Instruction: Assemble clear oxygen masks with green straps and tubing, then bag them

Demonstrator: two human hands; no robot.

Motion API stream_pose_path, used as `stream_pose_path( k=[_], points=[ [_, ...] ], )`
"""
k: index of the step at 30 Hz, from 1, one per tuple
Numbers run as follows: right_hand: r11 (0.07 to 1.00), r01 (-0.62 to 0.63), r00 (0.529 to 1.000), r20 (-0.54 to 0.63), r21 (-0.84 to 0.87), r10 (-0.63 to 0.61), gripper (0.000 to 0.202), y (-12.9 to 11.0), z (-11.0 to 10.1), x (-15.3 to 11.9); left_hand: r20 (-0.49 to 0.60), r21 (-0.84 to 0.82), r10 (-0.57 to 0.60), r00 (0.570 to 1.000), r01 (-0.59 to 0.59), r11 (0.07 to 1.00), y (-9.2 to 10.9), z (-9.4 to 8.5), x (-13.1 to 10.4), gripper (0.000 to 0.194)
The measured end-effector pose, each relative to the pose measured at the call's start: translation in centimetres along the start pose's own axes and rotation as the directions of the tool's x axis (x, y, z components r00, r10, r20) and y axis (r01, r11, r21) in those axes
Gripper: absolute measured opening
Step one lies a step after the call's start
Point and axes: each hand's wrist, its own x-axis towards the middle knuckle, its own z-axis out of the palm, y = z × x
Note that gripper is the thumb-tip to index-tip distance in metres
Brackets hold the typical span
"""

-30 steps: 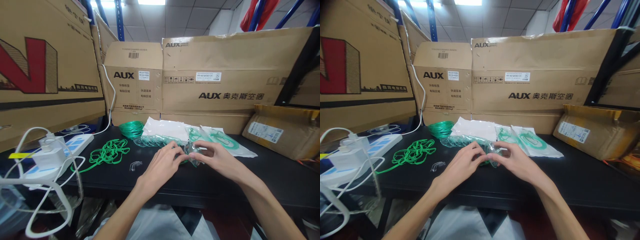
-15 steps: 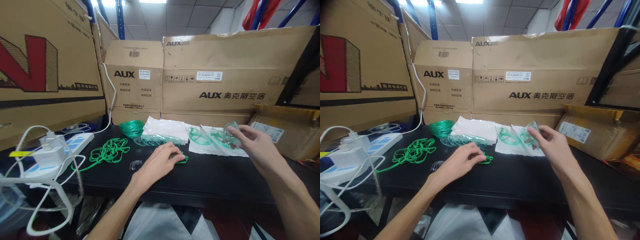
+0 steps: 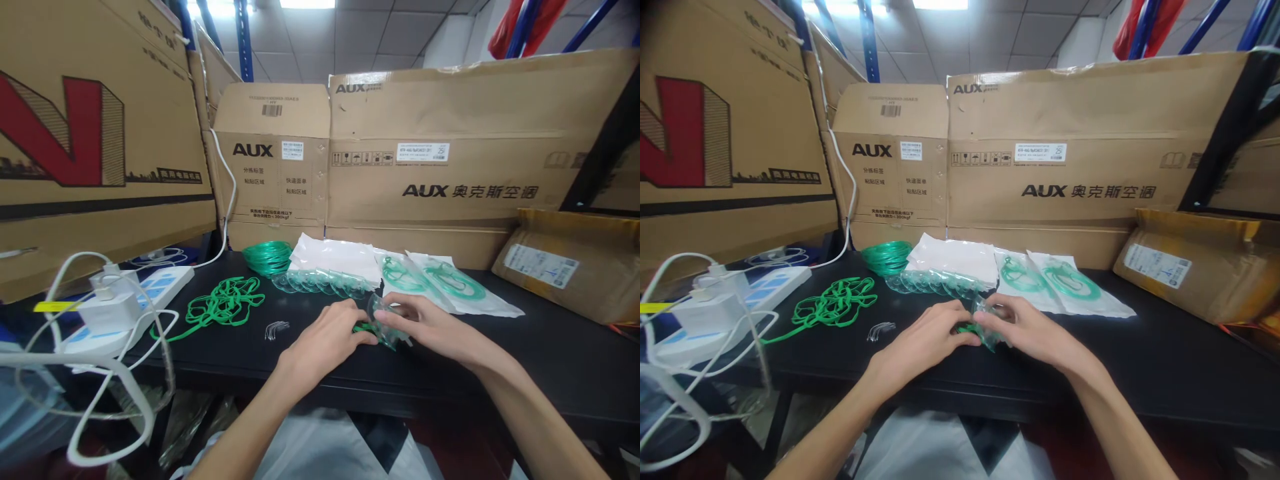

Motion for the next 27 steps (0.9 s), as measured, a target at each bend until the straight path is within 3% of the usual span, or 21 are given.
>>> stream_pose_path(
  k=[2,5,8,10,13,15,17,19,21,22,24,25,27],
  points=[
    [1.0,-0.005,0.999,-0.033,0.007,0.005,0.032,-0.1,-0.3,-0.1,-0.021,-0.003,0.012,1.0,-0.013,1.0,0.1,-0.1,0.1,0.021],
    [1.0,-0.017,0.984,-0.179,-0.001,0.017,0.03,0.2,-1.2,-0.2,-0.082,-0.003,0.017,0.996,-0.018,1.0,0.1,-1.1,0.1,0.02],
    [0.998,-0.056,0.962,-0.266,0.006,0.055,0.036,0.5,-2.0,-0.2,-0.23,0.038,0.041,0.972,-0.033,0.999,-0.3,-3.8,-0.2,0.021],
    [0.997,-0.078,0.962,-0.262,0.009,0.078,0.039,0.7,-2.3,-0.3,-0.347,0.096,0.028,0.937,0.006,0.995,-1.2,-6.3,-1.0,0.022],
    [0.998,-0.061,0.969,-0.238,0.009,0.061,0.042,0.6,-2.0,-0.3,-0.492,0.208,-0.138,0.859,0.27,0.94,-3.7,-10.1,-2.9,0.027],
    [0.999,-0.032,0.975,-0.219,0.033,0.038,0.042,0.5,-1.7,-0.3,-0.537,0.258,-0.308,0.785,0.5,0.827,-5.7,-11.8,-4.1,0.035],
    [0.998,-0.007,0.983,-0.183,0.065,0.019,0.039,0.3,-1.3,-0.2,-0.547,0.339,-0.386,0.743,0.618,0.71,-7.3,-12.7,-4.7,0.042],
    [0.997,0.005,0.989,-0.146,0.078,0.006,0.035,0.1,-0.8,-0.2,-0.584,0.367,-0.378,0.718,0.65,0.665,-7.6,-12.5,-4.7,0.051],
    [0.997,0.014,0.993,-0.119,0.073,-0.005,0.032,-0.1,-0.3,-0.2,-0.574,0.29,-0.337,0.746,0.57,0.769,-6.3,-11.4,-3.9,0.051],
    [0.997,0.019,0.994,-0.111,0.071,-0.011,0.032,-0.2,0.1,-0.2,-0.531,0.204,-0.311,0.789,0.475,0.856,-5.2,-10.6,-3.3,0.048],
    [0.997,0.03,0.995,-0.092,0.071,-0.023,0.034,-0.4,0.8,-0.1,-0.352,-0.003,-0.196,0.915,0.208,0.978,-2.6,-8.5,-2.2,0.044],
    [0.997,0.041,0.996,-0.082,0.066,-0.035,0.035,-0.5,1.2,-0.1,-0.22,-0.091,-0.112,0.969,0.094,0.991,-1.3,-7.4,-1.7,0.044],
    [0.996,0.085,0.994,-0.077,0.03,-0.082,0.032,-0.8,1.9,0.0,-0.05,-0.183,-0.023,0.999,0.013,0.983,0.8,-5.3,-0.8,0.048]
  ],
)
